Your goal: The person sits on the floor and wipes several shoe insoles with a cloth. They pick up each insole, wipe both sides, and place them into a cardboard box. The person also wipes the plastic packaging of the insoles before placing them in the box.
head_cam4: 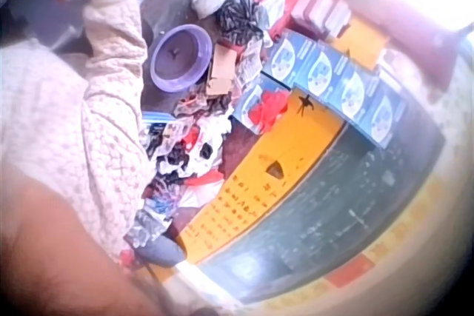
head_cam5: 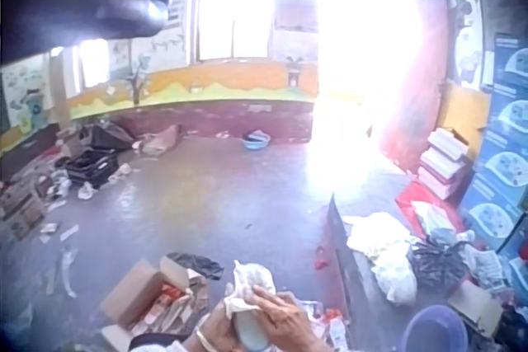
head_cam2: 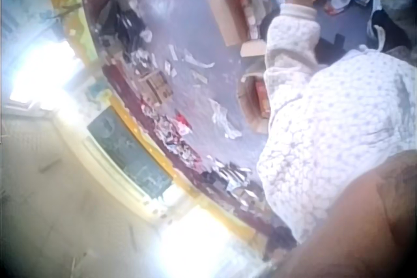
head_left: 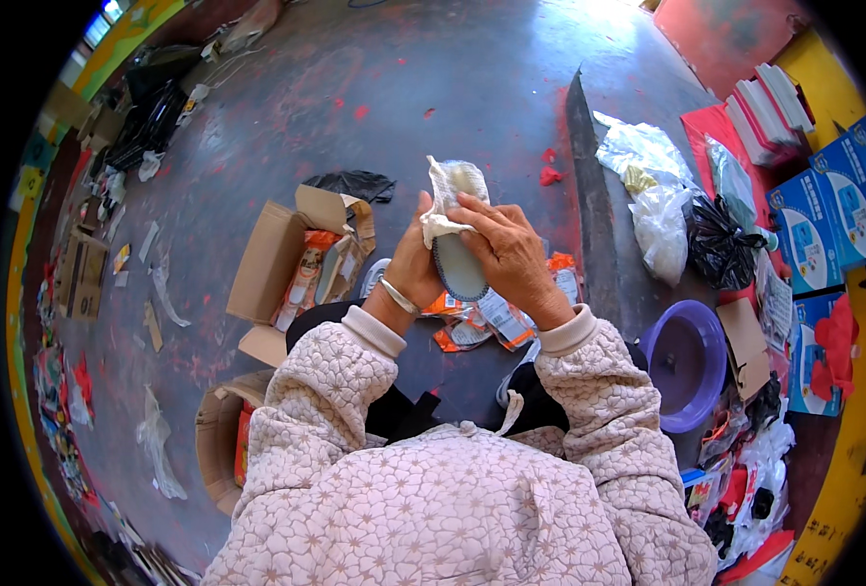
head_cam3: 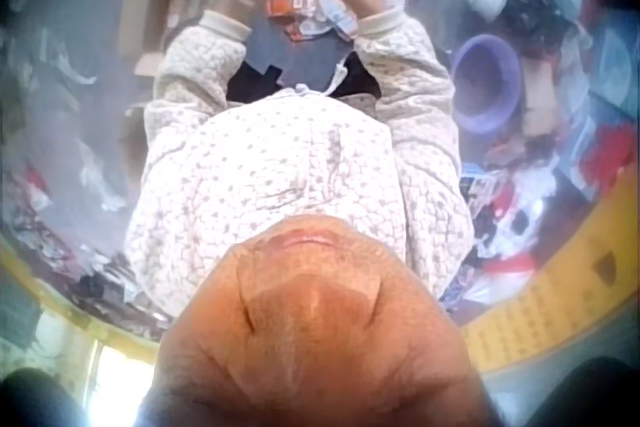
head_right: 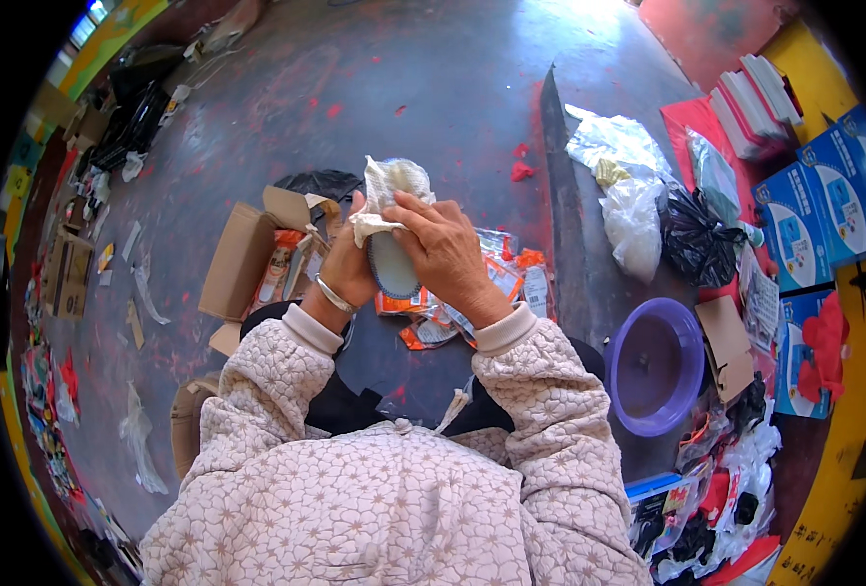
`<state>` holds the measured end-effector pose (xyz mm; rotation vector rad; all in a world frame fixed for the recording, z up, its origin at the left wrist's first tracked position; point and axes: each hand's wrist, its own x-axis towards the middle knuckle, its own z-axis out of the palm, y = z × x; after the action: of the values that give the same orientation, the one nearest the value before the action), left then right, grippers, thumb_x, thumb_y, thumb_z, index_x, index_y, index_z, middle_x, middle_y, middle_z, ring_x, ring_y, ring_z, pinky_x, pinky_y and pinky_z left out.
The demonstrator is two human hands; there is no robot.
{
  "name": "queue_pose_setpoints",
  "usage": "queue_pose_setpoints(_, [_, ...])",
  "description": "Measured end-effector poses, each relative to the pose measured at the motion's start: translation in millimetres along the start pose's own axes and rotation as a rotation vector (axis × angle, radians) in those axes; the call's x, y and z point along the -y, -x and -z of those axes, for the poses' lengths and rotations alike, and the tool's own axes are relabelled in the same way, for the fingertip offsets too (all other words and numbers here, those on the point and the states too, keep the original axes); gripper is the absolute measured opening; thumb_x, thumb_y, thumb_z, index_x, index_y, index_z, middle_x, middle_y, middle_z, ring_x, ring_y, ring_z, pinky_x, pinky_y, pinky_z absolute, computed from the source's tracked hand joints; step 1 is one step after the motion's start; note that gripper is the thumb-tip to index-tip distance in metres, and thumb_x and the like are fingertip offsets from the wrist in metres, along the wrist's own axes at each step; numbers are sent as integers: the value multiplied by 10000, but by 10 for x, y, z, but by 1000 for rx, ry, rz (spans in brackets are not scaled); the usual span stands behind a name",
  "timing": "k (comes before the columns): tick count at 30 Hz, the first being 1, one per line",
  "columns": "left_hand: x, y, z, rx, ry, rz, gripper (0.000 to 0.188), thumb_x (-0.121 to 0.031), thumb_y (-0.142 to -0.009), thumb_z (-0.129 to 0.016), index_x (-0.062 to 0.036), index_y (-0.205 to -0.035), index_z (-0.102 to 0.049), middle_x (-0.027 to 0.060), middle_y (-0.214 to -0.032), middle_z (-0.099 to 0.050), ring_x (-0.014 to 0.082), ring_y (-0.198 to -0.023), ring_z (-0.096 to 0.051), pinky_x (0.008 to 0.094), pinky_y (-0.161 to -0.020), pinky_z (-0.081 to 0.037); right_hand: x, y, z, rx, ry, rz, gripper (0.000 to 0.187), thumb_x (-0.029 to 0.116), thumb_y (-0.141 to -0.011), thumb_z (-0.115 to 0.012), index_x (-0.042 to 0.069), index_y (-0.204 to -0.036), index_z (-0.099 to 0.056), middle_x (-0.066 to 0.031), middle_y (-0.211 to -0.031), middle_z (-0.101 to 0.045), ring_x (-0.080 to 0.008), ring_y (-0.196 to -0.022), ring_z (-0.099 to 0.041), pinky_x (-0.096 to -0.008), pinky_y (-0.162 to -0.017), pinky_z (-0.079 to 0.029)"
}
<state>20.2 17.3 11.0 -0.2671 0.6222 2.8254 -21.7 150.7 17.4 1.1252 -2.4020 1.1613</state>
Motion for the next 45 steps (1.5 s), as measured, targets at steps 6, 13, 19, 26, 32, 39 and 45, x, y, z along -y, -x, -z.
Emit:
queue_pose_setpoints(6, [-24,60,-45,32,-206,12,596,-584,-860,-278,-123,-1209,-421,41,-1113,-529,159,-996,-542,286,-818,-471,-35,-94,93,-65,-176,60,153,134,-769,-585,109,-911,-638,-38,-1014,-592,-230,-788,-556,-316,-701,-450])
queue_pose_setpoints(13, [36,95,-100,3,-404,3,543,-506,-858,-413,-81,-1195,-414,44,-1009,-549,115,-855,-575,251,-691,-507,-81,-139,141,-249,-328,-201,133,115,-774,-583,38,-873,-626,-106,-899,-572,-221,-765,-584,-296,-649,-452])
queue_pose_setpoints(19, [74,49,-40,-20,-592,29,389,-141,-816,-599,-35,-1162,-458,30,-856,-602,78,-647,-594,208,-561,-508,-796,-125,227,-243,-538,-851,163,99,-847,-511,-27,-882,-608,-59,-740,-590,-112,-607,-531,-245,-557,-439])
queue_pose_setpoints(26, [84,32,4,-96,-598,-24,361,-130,-839,-559,-26,-1167,-451,36,-861,-592,86,-660,-593,220,-573,-526,-638,-163,384,-474,-536,-639,139,97,-822,-521,-6,-868,-603,-65,-738,-599,-129,-628,-556,-274,-570,-445])
queue_pose_setpoints(32, [50,12,138,-3,-721,29,353,-135,-841,-555,-27,-1162,-452,40,-902,-585,85,-700,-590,225,-588,-521,-239,-131,127,-127,106,-65,108,65,-778,-511,14,-802,-603,-128,-778,-607,-279,-667,-596,-335,-588,-464])
queue_pose_setpoints(39, [-44,19,117,-94,-571,-54,318,-140,-848,-543,-32,-1136,-463,59,-930,-596,96,-720,-593,224,-590,-519,-982,-66,247,-288,-1023,-1009,131,110,-826,-497,6,-833,-576,-98,-731,-591,-244,-622,-599,-362,-567,-481])
queue_pose_setpoints(45, [8,26,57,-69,-591,-23,291,-169,-848,-552,-33,-1092,-471,62,-880,-597,108,-671,-602,219,-575,-525,-459,-149,215,-176,-1427,-1119,211,184,-851,-531,-25,-857,-554,-103,-771,-575,-187,-615,-584,-338,-526,-508])
